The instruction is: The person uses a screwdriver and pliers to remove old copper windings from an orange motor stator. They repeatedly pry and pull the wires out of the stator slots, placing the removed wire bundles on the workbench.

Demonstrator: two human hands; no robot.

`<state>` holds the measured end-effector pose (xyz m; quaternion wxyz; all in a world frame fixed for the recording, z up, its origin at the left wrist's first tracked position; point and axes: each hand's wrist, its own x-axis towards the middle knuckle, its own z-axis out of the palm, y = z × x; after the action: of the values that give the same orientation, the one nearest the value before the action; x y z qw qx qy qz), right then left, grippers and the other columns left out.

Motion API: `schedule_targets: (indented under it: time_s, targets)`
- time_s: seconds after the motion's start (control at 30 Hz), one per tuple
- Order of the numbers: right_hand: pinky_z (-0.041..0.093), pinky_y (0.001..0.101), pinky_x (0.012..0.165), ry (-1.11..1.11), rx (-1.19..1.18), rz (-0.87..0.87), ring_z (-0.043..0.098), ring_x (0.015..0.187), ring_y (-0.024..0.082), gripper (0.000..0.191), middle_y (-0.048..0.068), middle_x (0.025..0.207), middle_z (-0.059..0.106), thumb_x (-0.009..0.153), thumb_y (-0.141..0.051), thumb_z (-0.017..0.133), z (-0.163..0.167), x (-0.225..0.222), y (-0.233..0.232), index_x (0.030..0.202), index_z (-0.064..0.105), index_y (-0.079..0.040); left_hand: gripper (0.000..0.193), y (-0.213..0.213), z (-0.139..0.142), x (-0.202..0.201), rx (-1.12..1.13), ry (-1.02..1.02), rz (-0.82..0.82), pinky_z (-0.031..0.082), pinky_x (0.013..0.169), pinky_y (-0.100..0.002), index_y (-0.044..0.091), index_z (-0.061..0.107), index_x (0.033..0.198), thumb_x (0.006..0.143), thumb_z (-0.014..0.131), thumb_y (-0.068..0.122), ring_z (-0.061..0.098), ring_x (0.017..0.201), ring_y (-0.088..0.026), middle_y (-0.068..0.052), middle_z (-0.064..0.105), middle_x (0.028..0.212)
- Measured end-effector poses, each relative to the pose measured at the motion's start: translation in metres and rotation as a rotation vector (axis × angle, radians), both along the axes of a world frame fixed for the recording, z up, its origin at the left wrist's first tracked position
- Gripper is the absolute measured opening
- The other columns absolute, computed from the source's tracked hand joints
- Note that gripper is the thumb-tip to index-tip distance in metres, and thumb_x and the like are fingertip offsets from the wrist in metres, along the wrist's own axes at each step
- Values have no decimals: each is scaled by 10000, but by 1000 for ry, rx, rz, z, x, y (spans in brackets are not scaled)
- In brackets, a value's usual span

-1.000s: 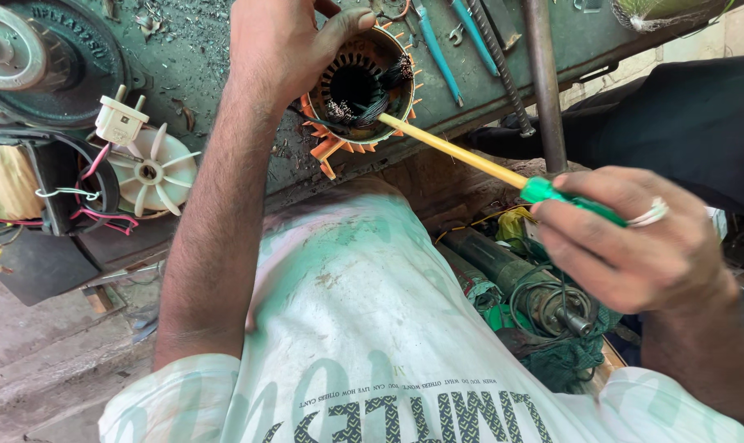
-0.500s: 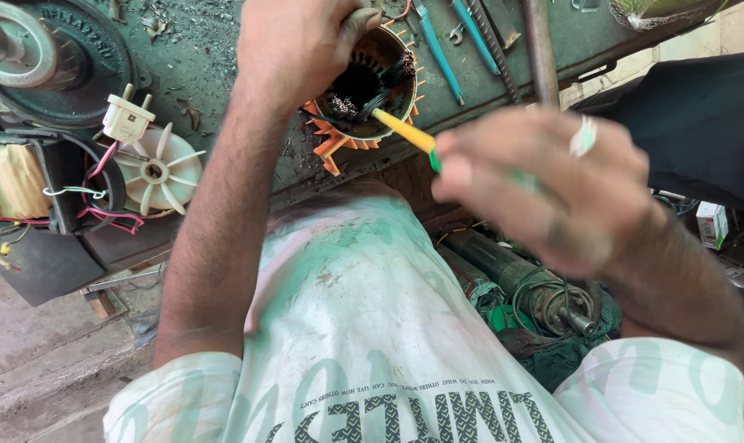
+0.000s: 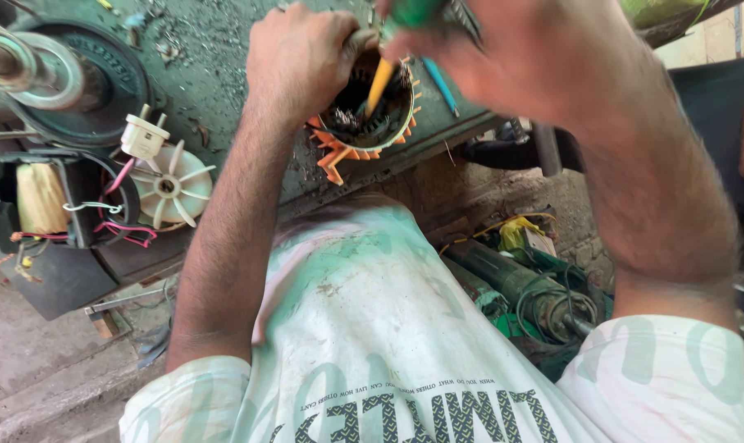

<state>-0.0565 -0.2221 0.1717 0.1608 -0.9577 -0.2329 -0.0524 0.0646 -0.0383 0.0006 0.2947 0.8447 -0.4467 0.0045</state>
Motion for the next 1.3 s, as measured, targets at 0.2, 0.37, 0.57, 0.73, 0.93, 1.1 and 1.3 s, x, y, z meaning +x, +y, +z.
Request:
schedule_targets:
  time_s: [0.2,0.37,0.57,0.73,0.93,1.1,1.3]
  targets:
    - [591,366,825,-141,393,-400,717,981,221,196,111,1053,708,1009,-49,789,30,-91,-20,1101,616,-54,320,3,11,1,14,106,-21,553,679,-530,187,747,1123,1009,671,476,717,797,-384,-115,764,864]
    - [618,387,856,-515,1101,-858,722,1041,233,237,129,1079,712,949,26,788,-7,-152,-43,1038,591,-71,522,0,13,3,-110,128,-30,561,685,-523,94,547,1386,993,708,399,739,834,-357,-61,803,979]
    - [651,412,892,-625,1374,-999,728,1112,247,318,150,1109,718,876,116,788,-169,-128,-14,962,562,-91,331,-2,3,2,-325,244,17,614,806,-449,70,566,1371,1128,673,268,783,930,-288,-106,789,1072]
    - [555,352,925,-257,974,-779,681,1087,200,309,146,1152,728,934,17,864,-227,-99,3,983,563,-38,128,5,5,-3,-527,32,73,582,850,-425,29,635,1207,1115,679,109,778,956,-284,-119,772,1057]
    - [567,376,767,-134,385,-736,709,909,268,337,163,1048,721,872,-64,858,-216,-70,-30,1144,661,-27,43,36,39,-33,-568,-118,206,514,863,-420,1,653,1092,1076,682,29,714,955,-311,-126,749,1041]
    - [547,420,702,153,251,-705,702,735,270,341,119,908,710,871,-132,829,-205,-43,-51,1148,659,-29,71,45,66,-63,-643,-14,209,527,925,-389,16,630,1146,1084,661,7,750,998,-223,-78,762,1088]
    - [428,287,508,661,772,-969,526,624,93,235,-29,725,542,978,-255,675,-161,-50,-82,1099,625,-60,117,39,83,-92,-678,178,143,578,872,-324,36,645,1186,1085,705,38,748,957,-197,-87,745,1043]
